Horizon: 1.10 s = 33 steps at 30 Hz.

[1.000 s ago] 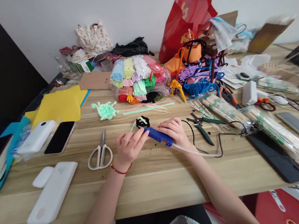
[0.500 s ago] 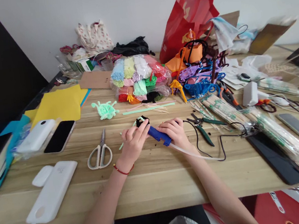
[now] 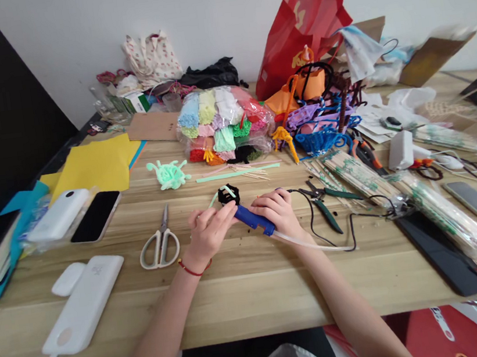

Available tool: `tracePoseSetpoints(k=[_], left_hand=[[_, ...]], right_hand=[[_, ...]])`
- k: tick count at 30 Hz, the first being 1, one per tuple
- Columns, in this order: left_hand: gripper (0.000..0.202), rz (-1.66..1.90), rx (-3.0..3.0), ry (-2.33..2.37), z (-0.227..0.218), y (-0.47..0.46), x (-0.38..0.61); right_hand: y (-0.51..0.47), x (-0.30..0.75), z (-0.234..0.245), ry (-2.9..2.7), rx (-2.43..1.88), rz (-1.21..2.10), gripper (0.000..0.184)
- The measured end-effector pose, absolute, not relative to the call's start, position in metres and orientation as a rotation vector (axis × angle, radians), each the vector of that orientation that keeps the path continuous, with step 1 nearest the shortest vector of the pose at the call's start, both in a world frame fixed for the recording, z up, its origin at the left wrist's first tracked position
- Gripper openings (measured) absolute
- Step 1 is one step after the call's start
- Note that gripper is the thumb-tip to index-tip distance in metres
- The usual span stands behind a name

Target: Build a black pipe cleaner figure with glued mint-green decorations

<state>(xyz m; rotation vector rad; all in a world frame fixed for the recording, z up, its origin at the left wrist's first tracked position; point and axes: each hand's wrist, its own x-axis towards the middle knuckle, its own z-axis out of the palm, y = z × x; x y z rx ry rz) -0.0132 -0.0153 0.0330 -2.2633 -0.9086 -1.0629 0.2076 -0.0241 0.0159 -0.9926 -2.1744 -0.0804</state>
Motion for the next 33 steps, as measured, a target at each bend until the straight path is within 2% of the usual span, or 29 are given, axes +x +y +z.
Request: tracePoseSetpoints(k=[7,15,25,33], left_hand=[[0.033,-1.132,-2.245,-0.867,0.0307,-0.0132,-0.0126],[0.024,-1.139,-2.218,-0.865,0.0298,-0.0127,-0.0125],[0.024,-1.155,-2.214,-0.863,0.0299,-0.0154,-0.0143],[0.035,-1.227,-2.241,-0.969,0.0258,-0.0062,-0.017]], right_hand=[[-0.0229,0.208,0.0129,-2.167,-0.974,-0.075,0.023],[-0.0221,0.2067,0.0124,-2.136,-0.961,-0.044,0.024],[-0.0212,0.2065,0.011,-2.115,-0.935,-0.032,0.024],[-0.0214,0.2096,0.0133,-2.113,-0.951,0.004,0.025]])
